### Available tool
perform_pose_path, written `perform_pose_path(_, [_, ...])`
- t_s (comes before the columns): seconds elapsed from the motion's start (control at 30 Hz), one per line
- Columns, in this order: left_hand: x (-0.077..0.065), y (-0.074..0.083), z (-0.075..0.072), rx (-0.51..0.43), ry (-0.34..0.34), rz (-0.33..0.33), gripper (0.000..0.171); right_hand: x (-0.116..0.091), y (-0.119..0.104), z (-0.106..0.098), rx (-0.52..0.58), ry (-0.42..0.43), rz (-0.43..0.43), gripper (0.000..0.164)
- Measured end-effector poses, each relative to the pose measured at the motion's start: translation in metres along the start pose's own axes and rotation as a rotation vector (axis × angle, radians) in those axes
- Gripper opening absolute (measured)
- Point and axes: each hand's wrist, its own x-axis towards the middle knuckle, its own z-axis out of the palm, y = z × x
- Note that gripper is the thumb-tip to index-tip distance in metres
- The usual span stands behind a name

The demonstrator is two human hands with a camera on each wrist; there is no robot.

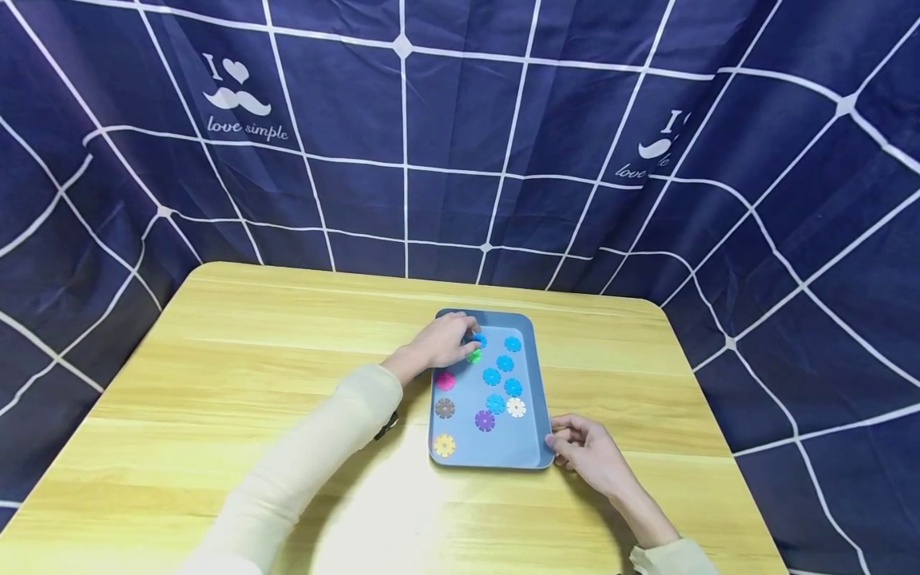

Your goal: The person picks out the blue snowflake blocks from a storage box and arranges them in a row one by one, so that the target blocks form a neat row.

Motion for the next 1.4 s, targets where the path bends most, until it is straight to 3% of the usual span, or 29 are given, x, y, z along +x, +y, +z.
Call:
perform_pose_path(0.3, [0.006,0.002,0.005,0.032,-0.006,-0.05,0.038,0.001,0.001,0.0,-0.007,-0.004,-0.007,0.046])
perform_pose_path(0.8, [0.011,0.003,0.015,0.209,0.012,-0.063,0.039,0.001,0.002,0.003,-0.004,0.0,0.003,0.046])
perform_pose_path(1.4, [0.011,0.003,0.014,0.187,-0.007,-0.07,0.037,-0.002,-0.001,0.006,-0.025,0.004,-0.024,0.046])
